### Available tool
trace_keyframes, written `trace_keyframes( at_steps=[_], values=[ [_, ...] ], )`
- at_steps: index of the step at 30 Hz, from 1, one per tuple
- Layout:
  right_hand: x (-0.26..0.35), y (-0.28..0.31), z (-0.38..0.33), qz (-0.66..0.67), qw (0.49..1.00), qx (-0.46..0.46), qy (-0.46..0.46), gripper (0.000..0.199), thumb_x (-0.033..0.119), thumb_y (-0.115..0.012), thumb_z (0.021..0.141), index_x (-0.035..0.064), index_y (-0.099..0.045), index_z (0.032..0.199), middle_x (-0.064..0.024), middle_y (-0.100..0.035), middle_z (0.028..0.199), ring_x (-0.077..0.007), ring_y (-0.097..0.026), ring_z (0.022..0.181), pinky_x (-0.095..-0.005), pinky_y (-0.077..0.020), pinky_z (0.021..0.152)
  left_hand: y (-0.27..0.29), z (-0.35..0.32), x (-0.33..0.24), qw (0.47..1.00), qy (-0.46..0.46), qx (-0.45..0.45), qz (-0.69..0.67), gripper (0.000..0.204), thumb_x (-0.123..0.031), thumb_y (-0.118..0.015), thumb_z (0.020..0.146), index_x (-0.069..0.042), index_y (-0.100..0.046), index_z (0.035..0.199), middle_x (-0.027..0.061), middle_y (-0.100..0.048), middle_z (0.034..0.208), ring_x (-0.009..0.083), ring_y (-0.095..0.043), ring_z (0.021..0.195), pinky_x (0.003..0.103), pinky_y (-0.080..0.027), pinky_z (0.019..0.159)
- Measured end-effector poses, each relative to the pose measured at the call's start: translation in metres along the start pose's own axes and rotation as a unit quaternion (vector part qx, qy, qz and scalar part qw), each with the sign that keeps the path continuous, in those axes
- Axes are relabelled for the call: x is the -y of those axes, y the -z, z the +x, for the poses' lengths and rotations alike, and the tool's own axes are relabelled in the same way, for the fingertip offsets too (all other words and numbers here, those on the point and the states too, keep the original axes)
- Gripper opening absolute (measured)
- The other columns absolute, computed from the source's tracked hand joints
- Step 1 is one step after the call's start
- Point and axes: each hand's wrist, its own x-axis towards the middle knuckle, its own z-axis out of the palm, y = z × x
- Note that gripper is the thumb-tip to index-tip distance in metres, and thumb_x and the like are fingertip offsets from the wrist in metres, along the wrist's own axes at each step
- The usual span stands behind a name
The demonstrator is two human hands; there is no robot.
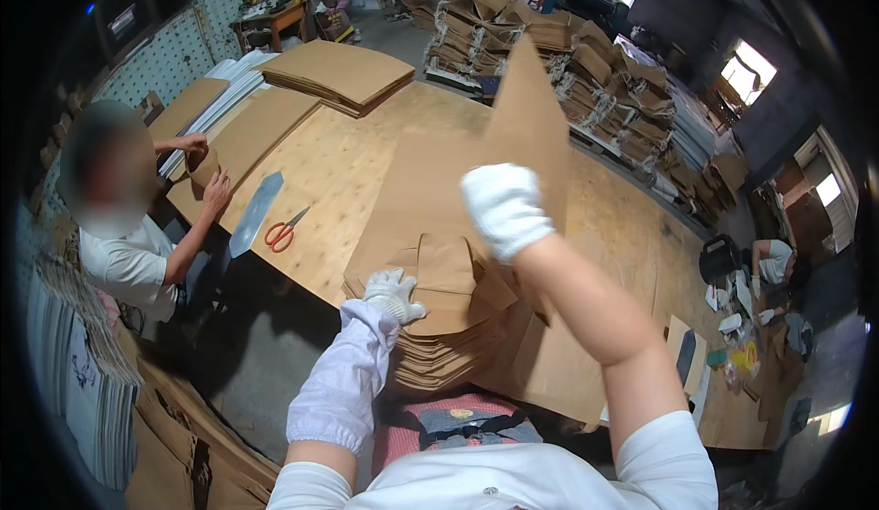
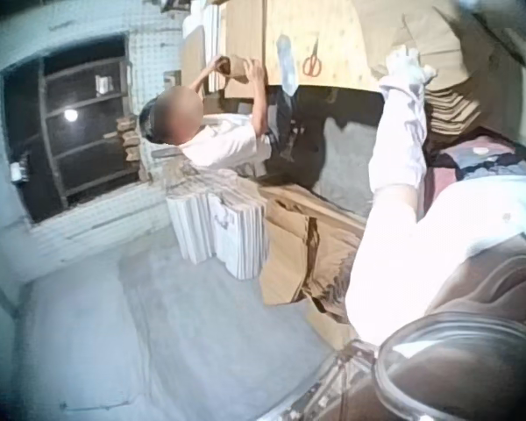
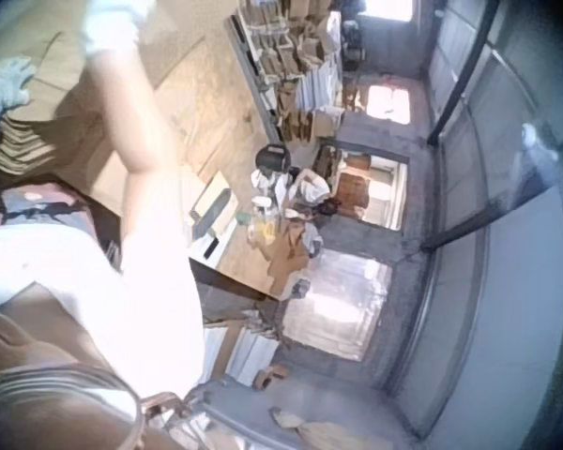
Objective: The person folds and stacks brown cardboard sheets on a wooden worktable, then uses red-handled scissors to cut the stacked sheets into strips. The person repeatedly aligns and cuts the stack, accumulating cut pieces on the table.
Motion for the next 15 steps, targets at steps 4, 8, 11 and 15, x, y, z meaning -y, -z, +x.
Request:
trace_keyframes(
  at_steps=[4, 8, 11, 15],
  values=[
    [0.091, -0.065, 0.048, 0.095, 0.983, 0.150, 0.047, 0.016, 0.012, -0.063, 0.075, 0.0133, -0.076, 0.085, -0.0090, -0.073, 0.085, -0.0260, -0.071, 0.079, -0.0382, -0.0515, 0.055, -0.004, 0.005, -0.001, 0.999, -0.005, -0.037, -0.015, 0.070, -0.053, -0.063, 0.072, -0.012, -0.054, 0.128, 0.0173, -0.046, 0.139, 0.0367, -0.040, 0.129, 0.045, -0.030, 0.108],
    [0.149, -0.135, 0.049, 0.207, 0.957, 0.192, 0.068, 0.018, 0.015, -0.060, 0.079, 0.0090, -0.075, 0.087, -0.0129, -0.072, 0.090, -0.0296, -0.070, 0.084, -0.0458, -0.0542, 0.065, -0.051, 0.026, 0.022, 0.944, -0.056, -0.113, -0.305, 0.074, -0.054, -0.061, 0.071, -0.010, -0.052, 0.131, 0.0133, -0.058, 0.125, 0.0335, -0.045, 0.120, 0.039, -0.034, 0.105],
    [0.137, -0.147, 0.007, 0.334, 0.911, 0.231, 0.070, 0.022, 0.020, -0.056, 0.080, 0.0072, -0.072, 0.088, -0.0158, -0.071, 0.093, -0.0348, -0.069, 0.087, -0.0486, -0.0539, 0.073, -0.022, 0.009, 0.000, 0.978, -0.019, -0.099, -0.181, 0.072, -0.054, -0.061, 0.072, -0.004, -0.057, 0.125, 0.0166, -0.059, 0.121, 0.0332, -0.046, 0.120, 0.042, -0.031, 0.107],
    [0.046, -0.141, -0.053, 0.356, 0.905, 0.211, -0.103, 0.032, 0.025, -0.052, 0.077, 0.0055, -0.066, 0.098, -0.0197, -0.065, 0.105, -0.0358, -0.062, 0.102, -0.0439, -0.0502, 0.087, -0.009, -0.026, 0.018, 0.991, 0.005, -0.134, 0.003, 0.075, -0.055, -0.063, 0.075, 0.002, -0.055, 0.124, 0.0179, -0.053, 0.126, 0.0336, -0.043, 0.122, 0.042, -0.030, 0.107]
  ],
)
